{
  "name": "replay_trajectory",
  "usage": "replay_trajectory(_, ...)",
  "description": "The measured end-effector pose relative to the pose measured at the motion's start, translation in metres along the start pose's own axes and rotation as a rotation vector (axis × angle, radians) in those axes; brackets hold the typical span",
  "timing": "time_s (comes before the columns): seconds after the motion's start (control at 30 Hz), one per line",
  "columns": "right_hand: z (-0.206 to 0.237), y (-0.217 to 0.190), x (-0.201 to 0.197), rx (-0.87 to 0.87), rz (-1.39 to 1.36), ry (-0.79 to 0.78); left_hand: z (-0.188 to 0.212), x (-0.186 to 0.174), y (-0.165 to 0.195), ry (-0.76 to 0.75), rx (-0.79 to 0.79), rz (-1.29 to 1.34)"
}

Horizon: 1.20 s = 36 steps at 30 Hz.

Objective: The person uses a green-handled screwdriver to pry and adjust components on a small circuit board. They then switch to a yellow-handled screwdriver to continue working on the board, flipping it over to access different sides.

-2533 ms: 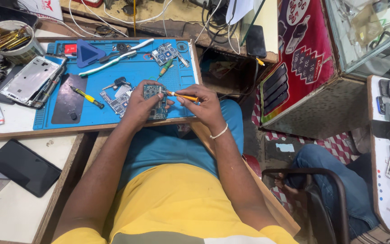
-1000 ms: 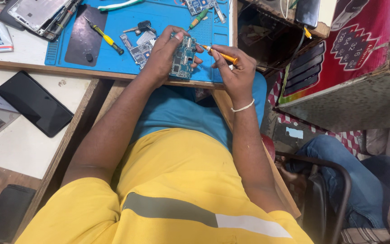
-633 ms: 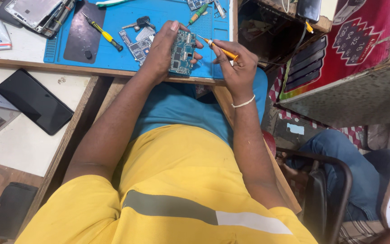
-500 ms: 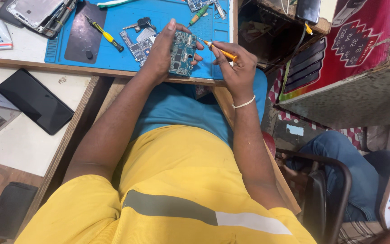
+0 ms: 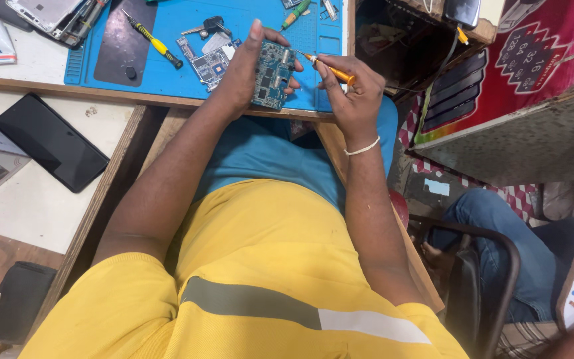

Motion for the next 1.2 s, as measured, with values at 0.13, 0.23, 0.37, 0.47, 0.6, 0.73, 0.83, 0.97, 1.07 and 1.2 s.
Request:
replay_trajectory(0.13,0.002,-0.002,-0.003,-0.012,0.059,0.05,0.002,0.006,0.0,-0.026,0.055,-0.093)
replay_trajectory(0.23,0.002,-0.002,-0.009,0.009,0.03,0.096,0.001,0.004,-0.002,-0.015,0.04,-0.071)
replay_trajectory(0.37,0.002,-0.001,-0.007,0.011,0.005,0.071,0.0,0.001,-0.002,-0.009,0.027,-0.048)
replay_trajectory(0.47,0.001,0.003,-0.005,0.007,0.009,0.053,-0.003,0.001,-0.005,-0.005,0.015,-0.04)
replay_trajectory(0.6,0.001,0.004,-0.007,-0.003,0.039,0.057,-0.003,0.001,-0.006,-0.011,0.038,-0.102)
replay_trajectory(0.73,0.001,0.004,-0.006,0.007,0.023,0.058,-0.003,0.0,-0.007,-0.014,0.031,-0.091)
replay_trajectory(0.83,0.0,0.005,-0.006,0.016,0.03,0.047,-0.003,0.0,-0.01,-0.018,0.034,-0.1)
replay_trajectory(0.97,0.002,0.0,-0.007,-0.058,0.171,0.044,-0.002,0.0,-0.013,-0.035,0.063,-0.095)
replay_trajectory(1.07,0.001,0.004,-0.008,-0.059,0.202,0.059,-0.002,-0.002,-0.018,-0.049,0.064,-0.091)
replay_trajectory(1.2,0.0,0.016,-0.014,-0.007,0.102,0.109,-0.005,0.001,-0.021,-0.117,0.059,0.093)
Point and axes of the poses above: each hand's wrist, its own z-axis away from the middle knuckle, its own x-axis out of the palm, y = z × x, the point moved 9 cm from there along -z, towards the middle knuckle, and after that the axes turned 5 degrees about x, right-handed, at the moved point
